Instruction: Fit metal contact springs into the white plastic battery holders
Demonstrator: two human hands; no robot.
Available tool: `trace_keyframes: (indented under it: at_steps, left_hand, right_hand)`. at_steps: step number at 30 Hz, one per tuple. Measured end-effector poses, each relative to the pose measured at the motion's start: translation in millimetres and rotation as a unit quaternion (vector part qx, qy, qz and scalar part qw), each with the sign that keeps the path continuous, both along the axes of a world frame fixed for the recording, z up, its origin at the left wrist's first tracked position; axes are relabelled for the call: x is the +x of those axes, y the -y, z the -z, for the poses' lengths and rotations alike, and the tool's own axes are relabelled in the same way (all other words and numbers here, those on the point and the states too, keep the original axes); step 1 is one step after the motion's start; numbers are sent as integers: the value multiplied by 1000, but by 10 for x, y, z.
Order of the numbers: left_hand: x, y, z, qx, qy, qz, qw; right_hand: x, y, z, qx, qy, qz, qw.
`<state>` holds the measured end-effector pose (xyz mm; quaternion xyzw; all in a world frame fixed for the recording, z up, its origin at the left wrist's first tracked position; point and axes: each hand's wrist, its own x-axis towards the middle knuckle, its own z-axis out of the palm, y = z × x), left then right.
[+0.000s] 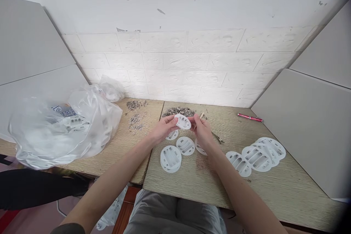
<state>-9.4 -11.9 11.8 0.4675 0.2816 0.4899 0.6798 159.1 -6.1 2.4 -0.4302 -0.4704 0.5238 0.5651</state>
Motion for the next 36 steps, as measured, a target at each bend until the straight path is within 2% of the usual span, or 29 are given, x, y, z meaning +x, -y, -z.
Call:
trace_keyframes:
  at_steps: [5, 7, 10, 14, 27, 36]
  left_hand:
    - [-12, -28, 10, -25, 21, -32, 999]
    - [-11, -22, 1, -30, 21, -37, 999]
    - [-3, -11, -4, -33, 16, -40, 999]
    - [2, -13, 11, -33, 14, -44, 998]
    - [32, -6, 19, -35, 8, -57, 998]
    - [18, 5, 36, -21, 7, -56, 998]
  right_hand:
    - [80, -4, -55, 28, 0, 56, 998]
    - [91, 10, -94, 49, -13, 50, 997]
    - [70, 35, -131, 90, -31, 4, 995]
    - [30, 52, -117, 117, -3, -44, 992]
    - [-10, 108, -111, 182, 97, -2, 978]
    - [-51, 168, -83, 184, 123, 17, 975]
